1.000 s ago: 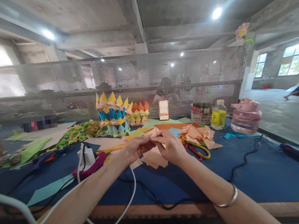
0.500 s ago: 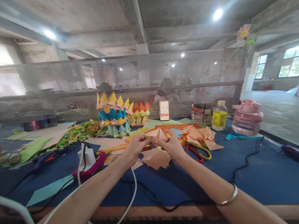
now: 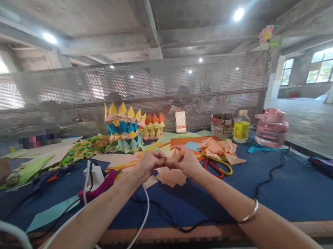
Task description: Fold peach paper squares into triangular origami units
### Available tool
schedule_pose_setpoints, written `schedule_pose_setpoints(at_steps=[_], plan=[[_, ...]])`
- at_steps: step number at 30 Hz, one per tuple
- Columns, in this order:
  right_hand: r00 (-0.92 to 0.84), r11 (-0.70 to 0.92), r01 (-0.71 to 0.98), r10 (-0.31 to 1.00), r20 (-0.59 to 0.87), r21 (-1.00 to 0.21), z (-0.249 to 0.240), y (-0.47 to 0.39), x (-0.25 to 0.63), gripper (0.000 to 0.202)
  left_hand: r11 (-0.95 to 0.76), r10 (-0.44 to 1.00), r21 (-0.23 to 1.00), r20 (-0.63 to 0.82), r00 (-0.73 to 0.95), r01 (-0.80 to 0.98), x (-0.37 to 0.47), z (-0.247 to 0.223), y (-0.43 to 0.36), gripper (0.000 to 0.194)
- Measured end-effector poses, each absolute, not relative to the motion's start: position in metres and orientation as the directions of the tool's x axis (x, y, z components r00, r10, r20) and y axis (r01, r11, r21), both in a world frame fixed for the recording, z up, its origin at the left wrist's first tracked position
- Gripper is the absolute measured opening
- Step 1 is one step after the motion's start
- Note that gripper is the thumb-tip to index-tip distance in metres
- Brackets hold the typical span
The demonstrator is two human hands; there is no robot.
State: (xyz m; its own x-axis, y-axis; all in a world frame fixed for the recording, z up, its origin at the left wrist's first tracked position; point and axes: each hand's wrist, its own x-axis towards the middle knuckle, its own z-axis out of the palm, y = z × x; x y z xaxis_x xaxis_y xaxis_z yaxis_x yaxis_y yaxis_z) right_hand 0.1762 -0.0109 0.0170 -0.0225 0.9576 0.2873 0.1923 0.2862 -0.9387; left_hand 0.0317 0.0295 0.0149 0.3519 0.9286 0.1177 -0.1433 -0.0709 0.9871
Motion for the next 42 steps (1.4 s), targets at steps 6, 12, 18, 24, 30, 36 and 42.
schedule_pose_setpoints(at_steps=[6,12,18,24,30,36,42], plan=[[0.004,0.334,0.229,0.939,0.344,-0.914,0.015,-0.004,0.182,0.051,-0.040,0.928,0.978,0.111,0.355,-0.203,0.034,0.016,0.026,0.024],[0.003,0.378,0.210,0.922,0.388,-0.902,0.013,-0.002,0.184,0.043,0.037,0.888,0.964,0.089,0.451,-0.263,0.032,0.016,0.025,0.030],[0.017,0.449,0.292,0.880,0.474,-0.844,0.015,-0.002,0.183,0.044,0.055,0.909,0.957,0.070,0.411,-0.285,0.030,0.016,0.030,0.024],[0.001,0.590,0.620,0.658,0.753,-0.516,0.015,-0.001,0.191,0.018,0.079,0.927,0.957,0.033,0.374,-0.280,0.029,0.019,0.032,0.011],[-0.165,0.585,0.737,0.642,0.748,-0.339,0.012,0.000,0.193,0.021,0.059,0.924,0.965,0.043,0.379,-0.254,0.029,0.019,0.030,0.009],[-0.228,0.599,0.739,0.652,0.724,-0.307,0.014,-0.001,0.192,0.009,0.050,0.906,0.965,0.065,0.418,-0.259,0.028,0.017,0.032,0.016],[-0.243,0.583,0.744,0.691,0.680,-0.327,0.016,-0.006,0.190,0.009,0.091,0.872,0.977,0.017,0.489,-0.195,0.027,0.016,0.031,0.030]])
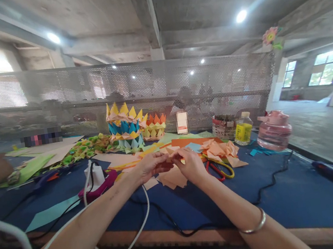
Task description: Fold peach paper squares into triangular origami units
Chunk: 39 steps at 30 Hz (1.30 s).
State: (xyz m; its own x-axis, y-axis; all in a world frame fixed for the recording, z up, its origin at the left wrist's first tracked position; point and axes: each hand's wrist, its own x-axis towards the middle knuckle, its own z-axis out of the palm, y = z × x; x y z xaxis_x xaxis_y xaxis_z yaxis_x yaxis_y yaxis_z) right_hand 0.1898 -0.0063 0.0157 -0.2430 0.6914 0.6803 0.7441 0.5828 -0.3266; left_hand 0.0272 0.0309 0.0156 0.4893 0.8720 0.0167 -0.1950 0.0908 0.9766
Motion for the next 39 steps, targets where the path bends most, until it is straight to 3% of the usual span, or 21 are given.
schedule_pose_setpoints(at_steps=[11,26,31,36,39], plan=[[-0.277,0.635,0.705,0.656,0.702,-0.316,0.016,-0.006,0.189,0.009,0.159,0.877,0.975,-0.067,0.475,-0.156,0.026,0.016,0.032,0.020],[-0.397,0.729,0.666,0.522,0.755,-0.154,0.022,-0.012,0.186,0.014,0.283,0.837,0.946,-0.163,0.522,-0.159,0.023,0.016,0.041,0.013],[-0.460,0.713,0.700,0.490,0.741,-0.037,0.021,-0.013,0.188,0.017,0.326,0.823,0.927,-0.182,0.539,-0.185,0.022,0.015,0.042,0.008],[-0.600,0.682,0.707,0.435,0.672,0.190,0.024,-0.018,0.187,0.021,0.352,0.822,0.913,-0.195,0.534,-0.207,0.023,0.014,0.041,0.007],[-0.599,0.647,0.730,0.450,0.662,0.220,0.024,-0.019,0.186,0.022,0.346,0.840,0.915,-0.204,0.502,-0.208,0.024,0.017,0.038,0.007]])
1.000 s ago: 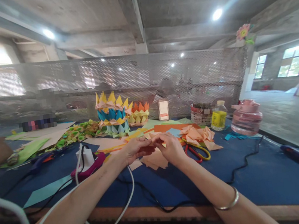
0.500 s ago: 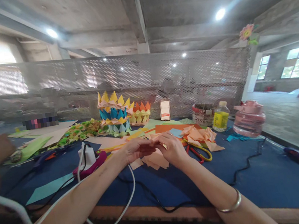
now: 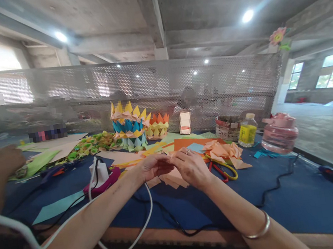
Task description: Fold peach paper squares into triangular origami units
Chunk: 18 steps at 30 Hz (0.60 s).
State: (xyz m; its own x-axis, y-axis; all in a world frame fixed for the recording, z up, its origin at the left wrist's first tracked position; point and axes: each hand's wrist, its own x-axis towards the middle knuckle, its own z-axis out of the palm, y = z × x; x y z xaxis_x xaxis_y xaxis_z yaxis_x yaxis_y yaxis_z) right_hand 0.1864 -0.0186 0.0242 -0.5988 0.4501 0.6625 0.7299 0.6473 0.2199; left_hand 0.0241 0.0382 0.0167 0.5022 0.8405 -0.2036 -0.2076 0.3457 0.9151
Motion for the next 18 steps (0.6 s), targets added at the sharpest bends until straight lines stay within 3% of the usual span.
schedule_pose_setpoints(at_steps=[8,13,18], plan=[[-0.424,0.620,0.784,0.557,0.714,-0.019,0.020,-0.014,0.186,0.015,0.251,0.870,0.938,-0.110,0.481,-0.239,0.028,0.019,0.034,0.013],[-0.230,0.548,0.802,0.652,0.723,-0.239,0.016,-0.010,0.184,0.012,0.203,0.833,0.923,0.013,0.553,-0.328,0.028,0.014,0.037,0.017],[-0.147,0.543,0.760,0.679,0.719,-0.358,0.013,-0.006,0.186,0.015,0.197,0.852,0.930,-0.006,0.524,-0.310,0.029,0.013,0.033,0.015]])
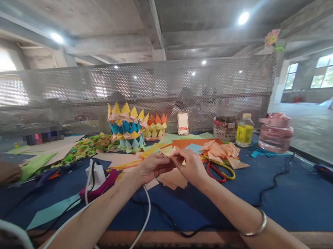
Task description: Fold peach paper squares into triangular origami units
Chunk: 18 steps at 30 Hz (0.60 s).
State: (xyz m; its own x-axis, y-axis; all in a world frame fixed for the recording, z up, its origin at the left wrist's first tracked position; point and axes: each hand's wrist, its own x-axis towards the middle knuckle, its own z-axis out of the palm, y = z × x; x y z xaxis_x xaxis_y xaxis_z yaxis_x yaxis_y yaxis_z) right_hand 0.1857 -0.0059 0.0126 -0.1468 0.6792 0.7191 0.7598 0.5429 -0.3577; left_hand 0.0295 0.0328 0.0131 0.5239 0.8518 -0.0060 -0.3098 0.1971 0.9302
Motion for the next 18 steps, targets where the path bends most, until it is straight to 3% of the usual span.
schedule_pose_setpoints(at_steps=[18], plan=[[-0.102,0.531,0.749,0.683,0.723,-0.396,0.0151,-0.0081,0.1857,0.016,-0.003,0.879,0.964,0.129,0.459,-0.265,0.0339,0.0155,0.0254,0.030]])
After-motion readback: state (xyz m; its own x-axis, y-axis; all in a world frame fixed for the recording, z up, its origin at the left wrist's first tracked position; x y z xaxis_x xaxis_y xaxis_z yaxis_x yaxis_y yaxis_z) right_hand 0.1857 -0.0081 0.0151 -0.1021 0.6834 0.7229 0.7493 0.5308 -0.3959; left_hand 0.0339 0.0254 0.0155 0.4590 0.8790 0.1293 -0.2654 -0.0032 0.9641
